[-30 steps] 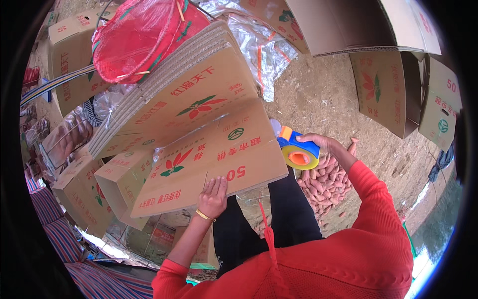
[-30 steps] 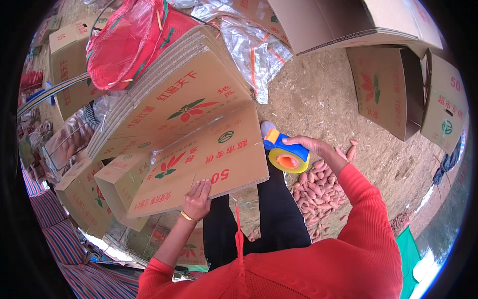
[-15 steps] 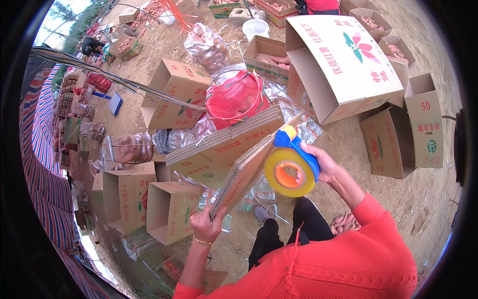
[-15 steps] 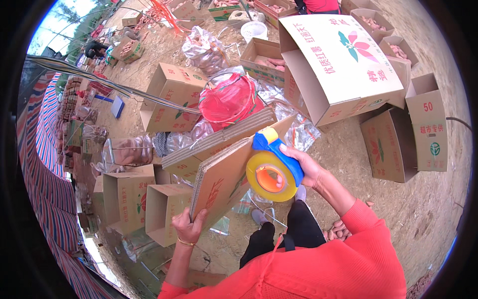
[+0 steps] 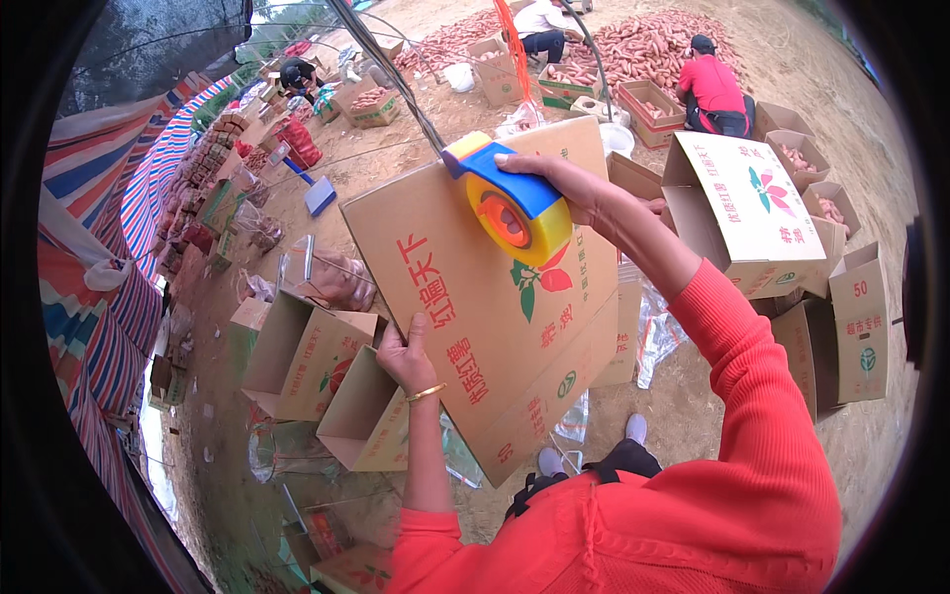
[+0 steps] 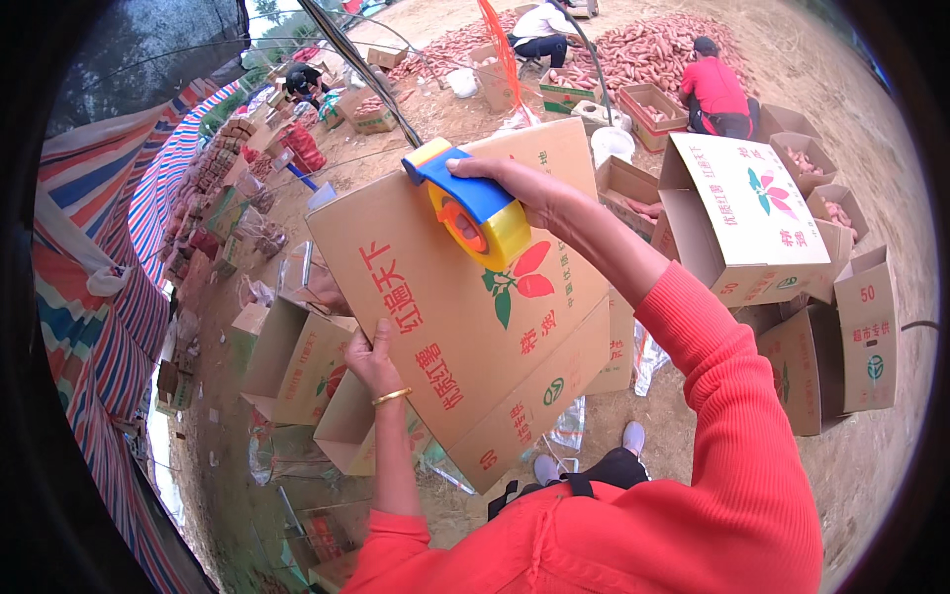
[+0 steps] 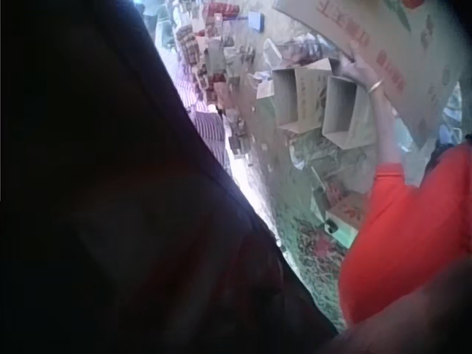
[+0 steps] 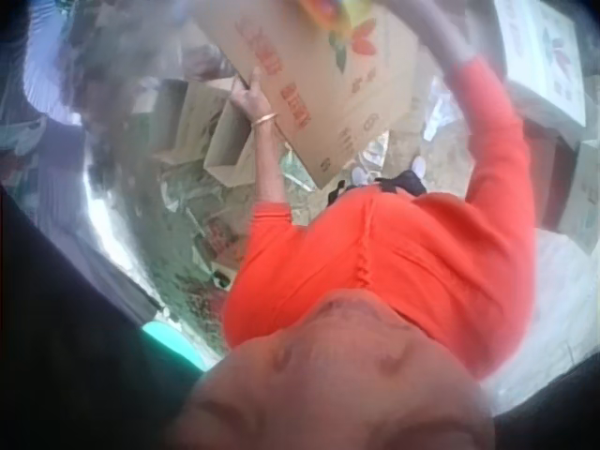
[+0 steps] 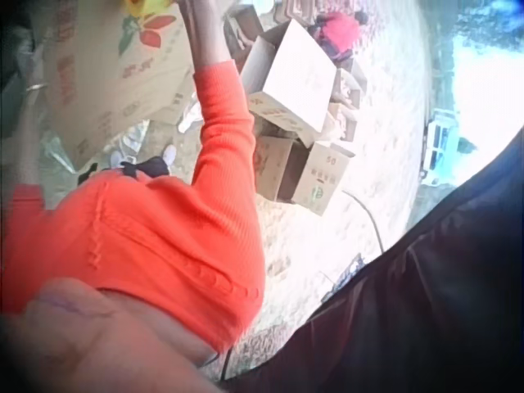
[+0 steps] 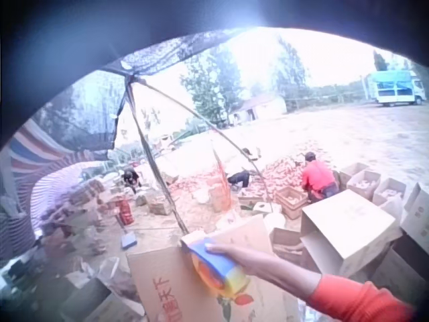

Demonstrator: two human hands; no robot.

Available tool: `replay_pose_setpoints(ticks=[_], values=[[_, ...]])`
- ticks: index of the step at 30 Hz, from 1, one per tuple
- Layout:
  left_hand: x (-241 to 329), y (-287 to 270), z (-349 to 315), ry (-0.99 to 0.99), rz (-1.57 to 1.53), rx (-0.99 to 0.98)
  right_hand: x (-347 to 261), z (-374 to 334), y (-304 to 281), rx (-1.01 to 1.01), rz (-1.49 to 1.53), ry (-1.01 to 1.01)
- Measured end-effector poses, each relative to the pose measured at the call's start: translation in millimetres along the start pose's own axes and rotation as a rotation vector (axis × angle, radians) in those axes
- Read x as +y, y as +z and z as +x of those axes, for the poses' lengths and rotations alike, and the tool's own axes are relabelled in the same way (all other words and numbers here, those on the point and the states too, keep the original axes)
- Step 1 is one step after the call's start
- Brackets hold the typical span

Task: The person assembles flat cardboard boxes into rectangular containers and seals them with a handheld tape dispenser. The person repeatedly folds the box flaps, applies tape to the seams, and places the finished boxes aside. The scene shows piles of sweet potatoes and other workers in the background.

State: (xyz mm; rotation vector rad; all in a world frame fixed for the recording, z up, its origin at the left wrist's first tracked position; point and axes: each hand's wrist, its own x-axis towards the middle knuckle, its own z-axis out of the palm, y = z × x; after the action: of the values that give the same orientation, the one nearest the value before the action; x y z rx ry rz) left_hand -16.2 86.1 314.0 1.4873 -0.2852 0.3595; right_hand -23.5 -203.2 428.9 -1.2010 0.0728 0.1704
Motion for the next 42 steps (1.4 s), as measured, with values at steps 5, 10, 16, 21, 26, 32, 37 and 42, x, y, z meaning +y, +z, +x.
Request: replay_pose_setpoints(ticks=[5,10,16,21,26,32,37,42], values=[[-47,-15,17,0.019,-0.116,0.108,66,23,23,0.041,0.143,0.006],[-94,-24,28,-0.127,-0.078,0.112,186,-28,16,0.116,0.115,0.137],[-146,-50,47,-0.272,-0.057,0.239,267,-89,17,0.196,0.111,0.31],[-153,-43,82,-0.341,-0.114,0.281,258,-80,3,0.194,0.179,0.247],[-161,-28,109,-0.449,-0.023,0.353,239,-64,-10,0.133,0.208,0.192],[-191,-15,91,-0.517,-0.057,0.406,257,-59,-8,0.143,0.255,0.198],[-227,-31,86,-0.66,-0.053,0.442,278,-50,-13,0.192,0.245,0.223],[-282,-50,100,-0.712,-0.03,0.43,303,-83,-5,0.3,0.175,0.39]])
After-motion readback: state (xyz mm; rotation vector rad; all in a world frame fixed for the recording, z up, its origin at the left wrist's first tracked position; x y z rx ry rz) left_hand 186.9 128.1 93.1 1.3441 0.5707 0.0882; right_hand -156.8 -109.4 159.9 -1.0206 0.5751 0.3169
